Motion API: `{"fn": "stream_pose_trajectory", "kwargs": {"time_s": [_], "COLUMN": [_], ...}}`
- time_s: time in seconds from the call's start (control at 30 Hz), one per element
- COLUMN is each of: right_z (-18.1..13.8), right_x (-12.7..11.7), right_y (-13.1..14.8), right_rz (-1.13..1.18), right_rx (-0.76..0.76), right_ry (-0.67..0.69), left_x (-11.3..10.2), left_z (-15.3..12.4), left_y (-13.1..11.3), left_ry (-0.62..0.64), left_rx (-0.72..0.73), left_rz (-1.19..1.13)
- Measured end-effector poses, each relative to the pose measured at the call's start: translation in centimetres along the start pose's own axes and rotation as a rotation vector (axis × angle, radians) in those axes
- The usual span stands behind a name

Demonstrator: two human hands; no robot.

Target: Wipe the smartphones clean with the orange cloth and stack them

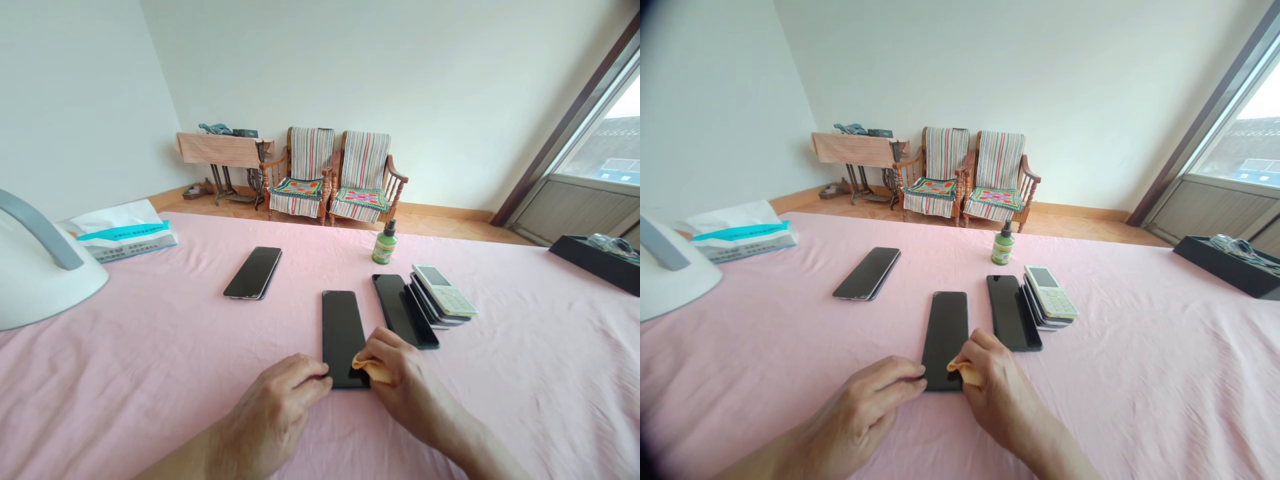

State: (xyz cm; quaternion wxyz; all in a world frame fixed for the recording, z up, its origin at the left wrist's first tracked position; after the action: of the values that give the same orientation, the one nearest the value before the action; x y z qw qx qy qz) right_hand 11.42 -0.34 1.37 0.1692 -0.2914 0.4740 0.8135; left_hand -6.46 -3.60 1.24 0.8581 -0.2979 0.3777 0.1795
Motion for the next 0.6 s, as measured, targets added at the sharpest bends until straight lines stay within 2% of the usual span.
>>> {"fn": "stream_pose_trajectory", "kwargs": {"time_s": [0.1, 0.33, 0.47, 0.6], "right_z": [-0.3, 0.6, 2.4, 5.1], "right_x": [0.0, 0.2, 0.2, 0.1], "right_y": [0.2, -0.6, -0.8, -1.3], "right_rz": [-0.020, -0.097, -0.176, -0.228], "right_rx": [0.027, -0.022, -0.039, -0.075], "right_ry": [0.041, -0.042, -0.005, -0.023], "left_x": [-0.2, -0.5, -0.6, -0.7], "left_z": [0.0, 0.6, 0.6, 0.5], "left_y": [-0.3, -1.3, -1.3, -1.4], "left_ry": [-0.042, -0.103, -0.109, -0.111], "left_rx": [0.039, 0.112, 0.127, 0.125], "left_rz": [0.015, 0.063, 0.084, 0.085]}}
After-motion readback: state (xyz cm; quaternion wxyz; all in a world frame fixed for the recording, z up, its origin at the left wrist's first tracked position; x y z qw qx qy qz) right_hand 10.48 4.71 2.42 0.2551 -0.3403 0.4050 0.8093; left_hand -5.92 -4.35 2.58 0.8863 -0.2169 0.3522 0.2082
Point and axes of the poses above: each hand's wrist, its own z-axis towards the middle knuckle, its own x-axis out of the palm, y = z × x, the point moved 5 cm from there along z, towards the middle knuckle, and after that the axes turned 9 degrees about -y, right-handed, at the moved point
